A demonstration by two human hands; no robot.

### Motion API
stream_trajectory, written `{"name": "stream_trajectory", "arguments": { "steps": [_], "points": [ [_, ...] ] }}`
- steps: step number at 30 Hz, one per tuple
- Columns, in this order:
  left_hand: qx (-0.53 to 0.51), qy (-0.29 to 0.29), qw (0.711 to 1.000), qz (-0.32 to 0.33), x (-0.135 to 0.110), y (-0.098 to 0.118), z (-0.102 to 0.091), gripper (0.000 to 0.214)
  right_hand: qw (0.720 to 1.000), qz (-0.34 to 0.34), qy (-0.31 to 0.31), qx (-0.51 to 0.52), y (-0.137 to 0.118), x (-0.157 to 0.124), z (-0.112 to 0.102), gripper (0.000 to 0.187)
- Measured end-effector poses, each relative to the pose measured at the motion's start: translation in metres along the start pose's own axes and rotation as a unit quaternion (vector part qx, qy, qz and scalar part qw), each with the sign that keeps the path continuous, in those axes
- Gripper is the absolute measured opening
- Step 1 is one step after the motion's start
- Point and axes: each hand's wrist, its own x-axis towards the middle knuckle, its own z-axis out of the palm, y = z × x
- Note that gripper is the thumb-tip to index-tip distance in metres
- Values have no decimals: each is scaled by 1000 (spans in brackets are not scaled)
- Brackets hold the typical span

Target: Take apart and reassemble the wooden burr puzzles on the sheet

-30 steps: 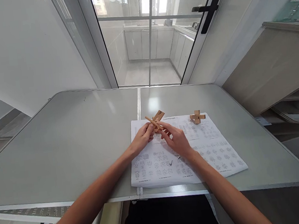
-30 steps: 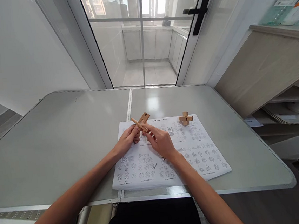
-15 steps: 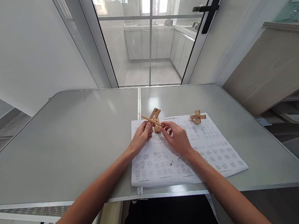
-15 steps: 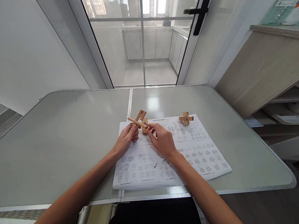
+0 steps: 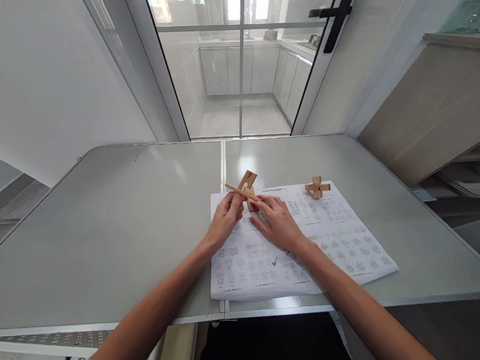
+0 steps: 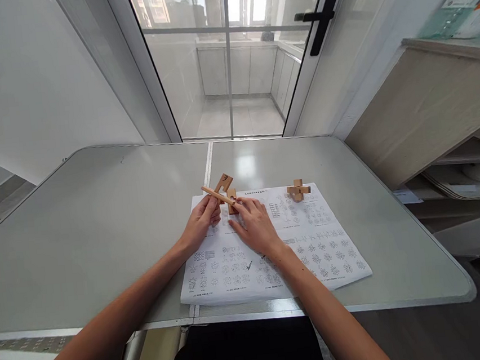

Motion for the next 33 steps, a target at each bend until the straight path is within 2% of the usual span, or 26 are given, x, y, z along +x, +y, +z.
{"name": "stream_trajectory", "arguments": {
  "steps": [6,14,22,29,33],
  "points": [
    [17,5,1000,10,0,-1,-1,45,999,37,23,13,0,1,-3,16],
    [35,5,999,15,-1,1,0,44,997,72,28,18,-2,3,-5,13],
    [35,11,999,21,-1,1,0,45,994,98,34,45,1,3,-4,27],
    [19,14,1000,17,-2,3,1,43,988,106,52,96,3,3,-5,28],
    [15,18,1000,14,-2,5,1,42,989,108,44,96,6,3,-8,38]
  ]
}}
